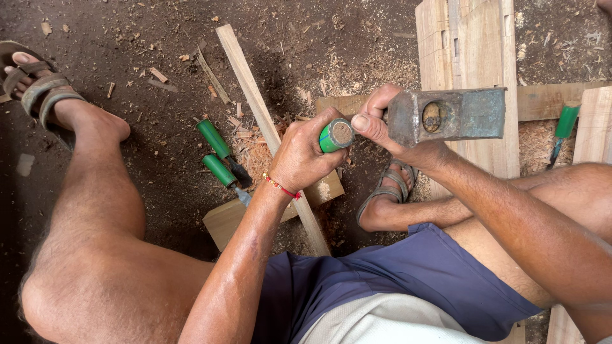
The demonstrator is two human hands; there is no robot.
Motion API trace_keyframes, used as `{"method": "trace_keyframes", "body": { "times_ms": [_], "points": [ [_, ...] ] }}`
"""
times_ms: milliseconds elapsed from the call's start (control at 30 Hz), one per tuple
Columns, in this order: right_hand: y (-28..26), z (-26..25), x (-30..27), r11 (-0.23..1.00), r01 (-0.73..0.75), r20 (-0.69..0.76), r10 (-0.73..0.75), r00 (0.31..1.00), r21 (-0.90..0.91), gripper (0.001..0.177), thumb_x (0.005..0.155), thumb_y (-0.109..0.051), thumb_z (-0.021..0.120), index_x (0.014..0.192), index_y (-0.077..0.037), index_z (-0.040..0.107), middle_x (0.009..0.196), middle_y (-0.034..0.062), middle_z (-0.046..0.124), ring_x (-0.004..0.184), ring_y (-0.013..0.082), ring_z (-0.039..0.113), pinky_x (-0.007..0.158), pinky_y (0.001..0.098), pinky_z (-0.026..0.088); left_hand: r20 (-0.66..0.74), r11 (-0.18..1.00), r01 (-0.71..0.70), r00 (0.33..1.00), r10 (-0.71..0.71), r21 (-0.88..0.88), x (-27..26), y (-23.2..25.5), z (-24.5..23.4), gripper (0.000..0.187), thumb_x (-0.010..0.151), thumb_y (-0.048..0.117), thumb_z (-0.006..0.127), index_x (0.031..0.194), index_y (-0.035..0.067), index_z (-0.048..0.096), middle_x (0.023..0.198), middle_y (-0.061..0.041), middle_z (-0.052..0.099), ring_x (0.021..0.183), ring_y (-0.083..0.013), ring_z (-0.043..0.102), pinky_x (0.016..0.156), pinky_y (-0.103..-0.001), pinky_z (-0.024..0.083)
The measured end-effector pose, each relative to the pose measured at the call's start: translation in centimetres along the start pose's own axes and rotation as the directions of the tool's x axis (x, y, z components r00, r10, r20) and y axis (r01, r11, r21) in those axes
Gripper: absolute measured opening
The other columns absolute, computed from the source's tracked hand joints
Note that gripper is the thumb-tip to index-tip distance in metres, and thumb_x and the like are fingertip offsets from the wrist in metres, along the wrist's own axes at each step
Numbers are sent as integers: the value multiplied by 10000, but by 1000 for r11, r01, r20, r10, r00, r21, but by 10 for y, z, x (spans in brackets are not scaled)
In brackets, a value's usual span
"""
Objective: The person carves a hole into a piece of wood by striking a chisel with a hammer while sitting on the floor.
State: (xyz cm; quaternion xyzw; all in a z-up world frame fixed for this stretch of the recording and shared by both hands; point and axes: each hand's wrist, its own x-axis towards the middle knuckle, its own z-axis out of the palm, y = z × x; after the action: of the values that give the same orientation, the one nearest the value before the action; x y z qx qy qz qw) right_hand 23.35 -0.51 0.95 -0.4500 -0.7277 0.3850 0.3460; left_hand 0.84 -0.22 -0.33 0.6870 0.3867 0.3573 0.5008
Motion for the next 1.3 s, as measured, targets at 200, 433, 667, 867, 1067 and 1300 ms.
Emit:
{"method": "trace_keyframes", "body": {
  "times_ms": [200, 433, 667, 867, 1067, 1300],
  "points": [
    [-7, -1, 1, 1000, -2, 11, 2, 1000, 18, 265, 1044, -262, 714, 915, -118, 533, 862, -4, 585, 830, 100, 594, 727, 287, 516, 1, 1000, -3, 1000, 3, -4, -1, 1, 1, 281, 758, 83, 761, 1013, 82, 642, 815, -104, 733, 792, -255, 776, 704, -379, 585],
    [-9, -1, 1, 1000, 9, 11, -9, 1000, -13, 260, 1045, -253, 717, 921, -109, 541, 868, -2, 594, 838, 105, 601, 750, 283, 520, 5, 1000, -17, 1000, 17, 12, 0, 1, 2, 293, 754, 91, 772, 1015, 77, 642, 822, -110, 731, 803, -271, 772, 710, -388, 580],
    [-11, -2, 2, 998, -40, 10, 40, 999, -41, 242, 1032, -266, 719, 924, -133, 547, 830, -2, 597, 794, 83, 606, 683, 256, 535, 12, 999, 0, 1000, 0, 40, -9, 1, -2, 310, 743, 96, 779, 1021, 72, 643, 829, -127, 715, 812, -294, 750, 716, -403, 567],
    [-46, -13, -6, 970, -241, -19, 241, 970, 27, 309, 887, -222, 778, 1065, -118, 547, 849, -16, 607, 779, 55, 609, 634, 222, 528, 2, 1000, -10, 1000, 10, -13, -21, -6, -8, 293, 746, 109, 778, 1005, 71, 648, 872, -113, 733, 831, -265, 770, 748, -367, 588],
    [-66, -5, -4, 956, 66, 49, -54, 997, -286, 418, 787, -125, 774, 1177, -107, 622, 1035, 10, 690, 956, 155, 683, 813, 302, 574, -21, 997, -66, 998, 65, -35, -27, -5, -13, 477, 728, 112, 762, 1183, 42, 637, 928, -130, 734, 867, -257, 754, 773, -361, 581],
    [-65, 3, -15, 961, -43, 95, 71, 993, -273, 281, 837, -117, 736, 1108, -100, 662, 946, 43, 702, 825, 189, 699, 716, 340, 579, 49, 997, 79, 996, -78, -17, -42, -23, -16, 279, 729, 102, 751, 980, 34, 650, 815, -127, 695, 743, -208, 702, 726, -348, 581]
  ]
}}
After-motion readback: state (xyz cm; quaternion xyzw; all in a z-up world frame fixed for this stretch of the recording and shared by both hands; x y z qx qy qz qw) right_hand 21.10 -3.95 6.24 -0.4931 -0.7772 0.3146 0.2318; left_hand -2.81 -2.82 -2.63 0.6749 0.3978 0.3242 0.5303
